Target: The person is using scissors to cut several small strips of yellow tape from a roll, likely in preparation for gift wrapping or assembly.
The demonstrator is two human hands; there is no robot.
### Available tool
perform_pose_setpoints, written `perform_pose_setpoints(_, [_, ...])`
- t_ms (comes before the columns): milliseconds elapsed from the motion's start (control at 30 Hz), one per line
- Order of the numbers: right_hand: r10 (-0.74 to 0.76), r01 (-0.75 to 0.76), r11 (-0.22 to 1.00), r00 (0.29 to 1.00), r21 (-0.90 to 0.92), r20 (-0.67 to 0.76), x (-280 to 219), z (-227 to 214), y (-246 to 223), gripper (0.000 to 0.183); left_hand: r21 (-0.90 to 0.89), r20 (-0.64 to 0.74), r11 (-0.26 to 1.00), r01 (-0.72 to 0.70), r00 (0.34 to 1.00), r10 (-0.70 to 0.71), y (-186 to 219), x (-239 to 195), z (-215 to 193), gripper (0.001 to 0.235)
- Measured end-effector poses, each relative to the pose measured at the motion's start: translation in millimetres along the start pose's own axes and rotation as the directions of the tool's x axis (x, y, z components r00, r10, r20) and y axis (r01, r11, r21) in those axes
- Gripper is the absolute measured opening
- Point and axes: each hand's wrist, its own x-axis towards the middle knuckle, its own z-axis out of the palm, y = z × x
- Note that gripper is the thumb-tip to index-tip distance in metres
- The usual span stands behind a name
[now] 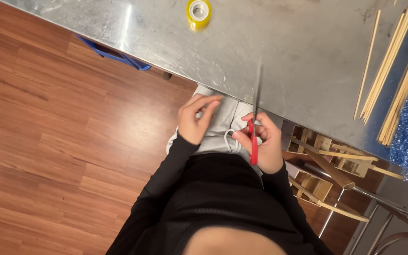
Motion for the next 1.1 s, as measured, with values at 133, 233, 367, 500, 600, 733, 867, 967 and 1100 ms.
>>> perform_pose_setpoints(133, [0.062,-0.061,0.997,0.998,-0.040,0.020,1,-3,-2,0.044,-0.042,-0.010,0.998,0.044,0.999,-0.044,-9,7,19,0.009])
perform_pose_setpoints(233, [0.126,-0.117,0.979,0.991,-0.166,0.042,4,-3,-2,0.042,0.005,0.063,0.986,0.168,0.984,-0.168,-12,12,22,0.006])
perform_pose_setpoints(367, [0.191,-0.174,0.953,0.981,-0.246,0.045,8,0,-4,0.044,-0.095,0.070,0.948,0.304,0.952,-0.298,-25,11,27,0.013])
perform_pose_setpoints(500, [0.212,-0.183,0.931,0.975,-0.315,0.060,20,4,-1,0.045,-0.067,0.072,0.931,0.360,0.932,-0.355,-40,16,33,0.018])
perform_pose_setpoints(600, [0.237,-0.211,0.933,0.970,-0.293,0.056,27,4,1,0.045,-0.049,0.038,0.924,0.379,0.925,-0.378,-46,14,37,0.015])
perform_pose_setpoints(733, [0.254,-0.224,0.934,0.964,-0.277,0.077,28,-2,9,0.044,-0.101,0.007,0.914,0.394,0.919,-0.395,-51,11,43,0.013])
perform_pose_setpoints(867, [0.245,-0.211,0.938,0.965,-0.274,0.097,27,-8,2,0.042,-0.238,0.058,0.858,0.456,0.888,-0.456,-51,11,45,0.012])
perform_pose_setpoints(967, [0.274,-0.211,0.918,0.949,-0.335,0.153,25,-21,3,0.047,-0.320,0.116,0.821,0.474,0.879,-0.462,-44,9,43,0.006])
perform_pose_setpoints(1100, [0.330,-0.202,0.872,0.915,-0.446,0.231,20,-42,13,0.058,-0.384,0.239,0.780,0.494,0.869,-0.433,-72,4,37,0.017])
